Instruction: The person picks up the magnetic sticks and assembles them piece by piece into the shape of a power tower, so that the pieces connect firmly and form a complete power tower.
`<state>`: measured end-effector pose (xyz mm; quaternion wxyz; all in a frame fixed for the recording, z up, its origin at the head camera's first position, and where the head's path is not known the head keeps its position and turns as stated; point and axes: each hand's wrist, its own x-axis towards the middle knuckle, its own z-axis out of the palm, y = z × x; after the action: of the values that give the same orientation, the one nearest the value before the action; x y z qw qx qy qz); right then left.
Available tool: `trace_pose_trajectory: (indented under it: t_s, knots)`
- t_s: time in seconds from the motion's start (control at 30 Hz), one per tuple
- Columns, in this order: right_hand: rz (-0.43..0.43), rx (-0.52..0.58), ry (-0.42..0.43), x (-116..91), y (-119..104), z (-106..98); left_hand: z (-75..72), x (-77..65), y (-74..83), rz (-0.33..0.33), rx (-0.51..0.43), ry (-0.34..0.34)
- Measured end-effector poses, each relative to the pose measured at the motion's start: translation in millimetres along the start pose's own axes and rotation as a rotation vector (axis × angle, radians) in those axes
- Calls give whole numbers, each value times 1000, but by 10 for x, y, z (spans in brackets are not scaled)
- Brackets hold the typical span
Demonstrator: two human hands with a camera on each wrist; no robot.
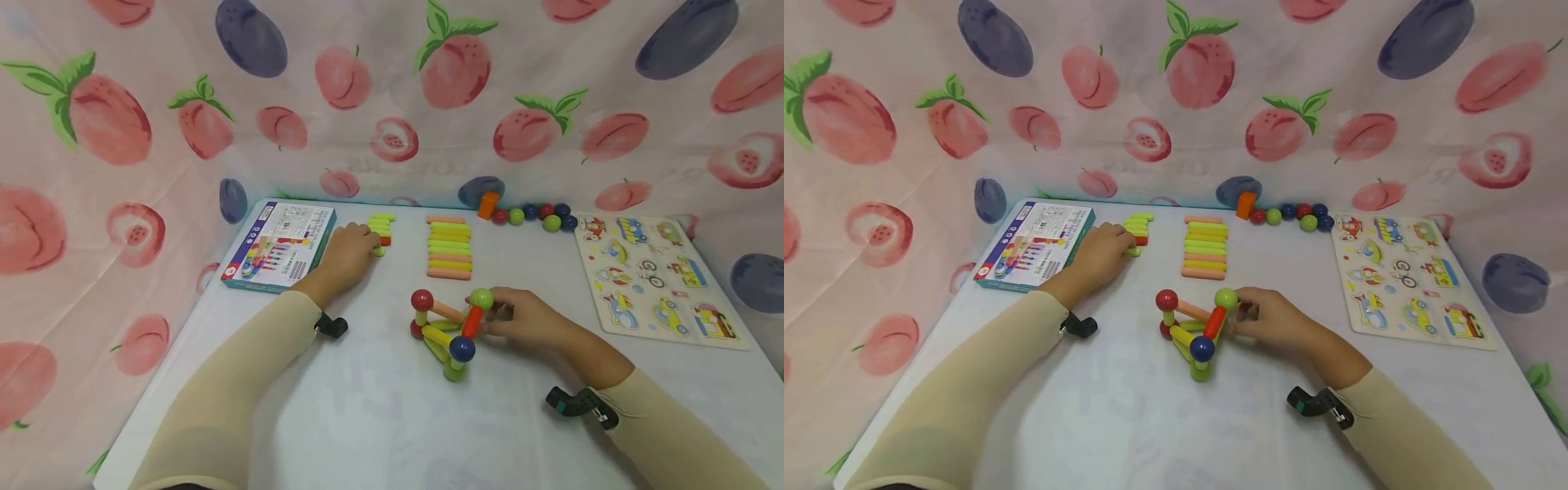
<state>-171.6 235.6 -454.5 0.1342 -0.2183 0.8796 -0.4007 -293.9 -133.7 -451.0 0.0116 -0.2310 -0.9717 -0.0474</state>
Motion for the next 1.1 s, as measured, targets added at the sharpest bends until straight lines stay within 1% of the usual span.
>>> trace_pose_trajectory:
  t_s: [0.03,0.07,0.1,0.13,0.2,0.27,0.3,0.33,0.37,0.43,0.5,0.6,0.77,0.87,0.97,1.03,1.1]
  knots:
    - [2,23,2,-6,-4,-33,-16,-1,5,6,-16,-1]
    - [3,53,7,-14,-11,-64,-48,-4,29,14,-53,-6]
    - [2,81,8,-23,-19,-93,-97,-12,72,22,-118,-16]
    - [3,113,9,-35,-24,-121,-162,-24,133,42,-206,-23]
    - [-7,175,7,-57,-38,-157,-331,-55,308,98,-426,-49]
    - [-32,245,-1,-70,-45,-171,-535,-99,549,171,-646,-111]
    - [-50,280,-6,-73,-50,-171,-628,-129,665,211,-727,-153]
    - [-68,313,-8,-72,-53,-167,-702,-156,770,251,-780,-196]
    - [-87,345,-9,-69,-61,-156,-766,-186,862,273,-810,-241]
    - [-109,397,-1,-54,-80,-131,-845,-235,1002,290,-831,-312]
    - [-104,424,22,-39,-109,-108,-862,-267,1075,284,-823,-344]
    - [-75,440,53,-25,-160,-87,-832,-292,1129,263,-790,-342]
    - [-34,450,72,-25,-213,-78,-742,-293,1180,299,-688,-309]
    - [-10,448,77,-24,-218,-67,-709,-308,1201,316,-673,-301]
    - [12,424,98,-37,-219,-52,-694,-337,1199,327,-691,-292]
    - [64,414,158,-78,-231,-22,-684,-369,1171,293,-737,-286]
    - [103,390,257,-170,-241,59,-636,-407,1101,233,-829,-272]
